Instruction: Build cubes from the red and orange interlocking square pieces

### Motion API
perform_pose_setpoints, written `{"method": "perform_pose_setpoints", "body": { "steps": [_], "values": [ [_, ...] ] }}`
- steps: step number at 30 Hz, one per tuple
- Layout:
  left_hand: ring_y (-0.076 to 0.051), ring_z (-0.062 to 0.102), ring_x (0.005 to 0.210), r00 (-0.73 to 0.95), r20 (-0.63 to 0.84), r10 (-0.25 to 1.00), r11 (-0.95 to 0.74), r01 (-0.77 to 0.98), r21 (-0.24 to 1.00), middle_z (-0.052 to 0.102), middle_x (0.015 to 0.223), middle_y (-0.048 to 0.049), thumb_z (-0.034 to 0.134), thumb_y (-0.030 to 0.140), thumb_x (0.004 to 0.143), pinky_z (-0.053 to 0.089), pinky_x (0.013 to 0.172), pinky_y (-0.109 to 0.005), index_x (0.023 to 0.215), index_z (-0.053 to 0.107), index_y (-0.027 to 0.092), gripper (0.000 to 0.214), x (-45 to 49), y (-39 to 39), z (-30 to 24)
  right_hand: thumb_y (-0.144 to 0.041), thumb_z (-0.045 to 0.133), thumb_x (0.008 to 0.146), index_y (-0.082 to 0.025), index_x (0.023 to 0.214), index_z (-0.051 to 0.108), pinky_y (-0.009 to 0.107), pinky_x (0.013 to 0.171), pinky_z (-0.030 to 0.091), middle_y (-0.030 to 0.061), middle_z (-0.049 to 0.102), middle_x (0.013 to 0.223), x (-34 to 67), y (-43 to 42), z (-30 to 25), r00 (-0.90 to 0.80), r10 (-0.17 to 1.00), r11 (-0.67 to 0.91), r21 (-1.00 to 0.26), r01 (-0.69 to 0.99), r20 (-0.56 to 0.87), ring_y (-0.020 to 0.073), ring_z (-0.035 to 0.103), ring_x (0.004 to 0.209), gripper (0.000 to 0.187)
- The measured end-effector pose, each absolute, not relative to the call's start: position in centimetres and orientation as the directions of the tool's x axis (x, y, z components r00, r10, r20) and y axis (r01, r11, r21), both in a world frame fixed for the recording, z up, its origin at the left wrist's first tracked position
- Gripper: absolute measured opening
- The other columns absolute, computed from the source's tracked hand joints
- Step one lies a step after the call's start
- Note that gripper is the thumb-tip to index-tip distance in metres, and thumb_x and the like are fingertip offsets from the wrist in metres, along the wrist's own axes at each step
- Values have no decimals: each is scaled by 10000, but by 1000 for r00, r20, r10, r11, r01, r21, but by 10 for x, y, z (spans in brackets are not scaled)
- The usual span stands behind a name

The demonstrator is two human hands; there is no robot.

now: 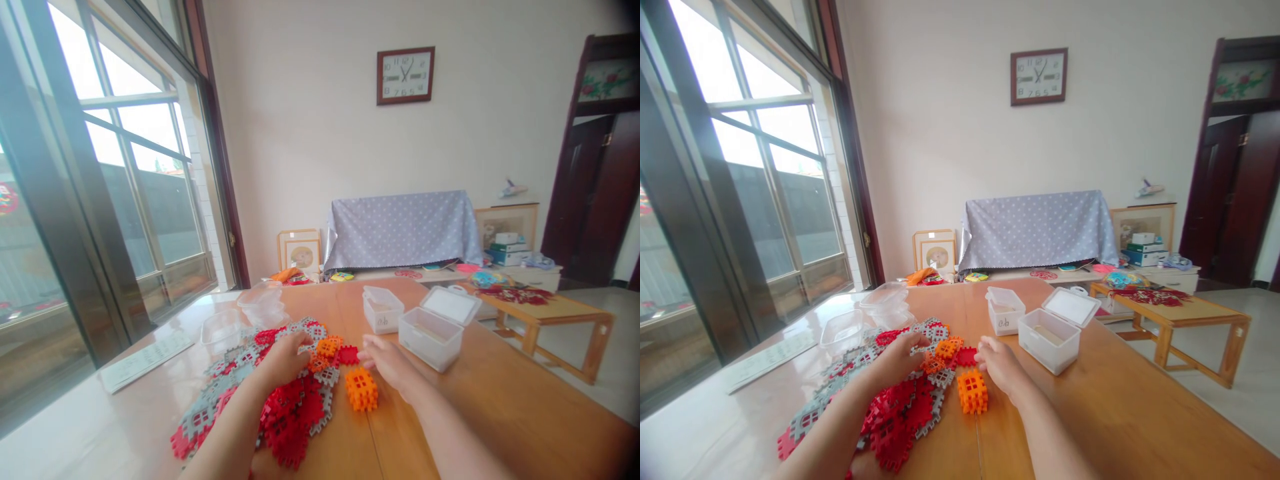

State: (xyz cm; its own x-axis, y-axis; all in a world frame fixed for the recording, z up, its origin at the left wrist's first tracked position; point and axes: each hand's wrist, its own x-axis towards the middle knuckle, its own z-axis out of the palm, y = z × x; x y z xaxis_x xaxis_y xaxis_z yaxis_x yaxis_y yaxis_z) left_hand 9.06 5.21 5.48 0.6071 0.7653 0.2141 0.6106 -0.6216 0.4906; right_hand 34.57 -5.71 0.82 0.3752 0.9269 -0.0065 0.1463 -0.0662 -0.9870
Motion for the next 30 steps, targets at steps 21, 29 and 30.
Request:
{"method": "perform_pose_setpoints", "body": {
  "steps": [21, 29, 30],
  "values": [
    [-213, 617, 775, 783, 20, 621, -661, 510, 551, 660, 1059, -69, 800, 533, 599, 439, 658, -283, 1121, 673, 220, 623, 142, -26, 66, -315, 472, 831, -184, 789, 588, 206, 415, 384, 46, 703, 617, 363, -82, 19, 146, 942, -330, -754, 568, -303, 147, 637, 474, 180],
    [-174, 557, 647, 811, -38, 583, -676, 511, 530, 647, 759, -13, 705, 374, 687, 357, 590, -258, 1000, 679, 208, 355, 143, -25, 66, -292, 482, 802, -171, 753, 594, 183, 409, 389, 49, 698, 581, 358, -92, 29, 57, 919, -355, -759, 545, -389, 124, 610, 439, 172],
    [-176, 560, 653, 810, -49, 585, -672, 517, 530, 648, 766, -13, 712, 378, 682, 359, 592, -259, 1028, 674, 207, 388, 144, -26, 67, -288, 479, 797, -173, 752, 596, 183, 411, 391, 49, 699, 580, 359, -93, 30, 58, 916, -361, -755, 547, -396, 129, 618, 445, 170]
  ]
}}
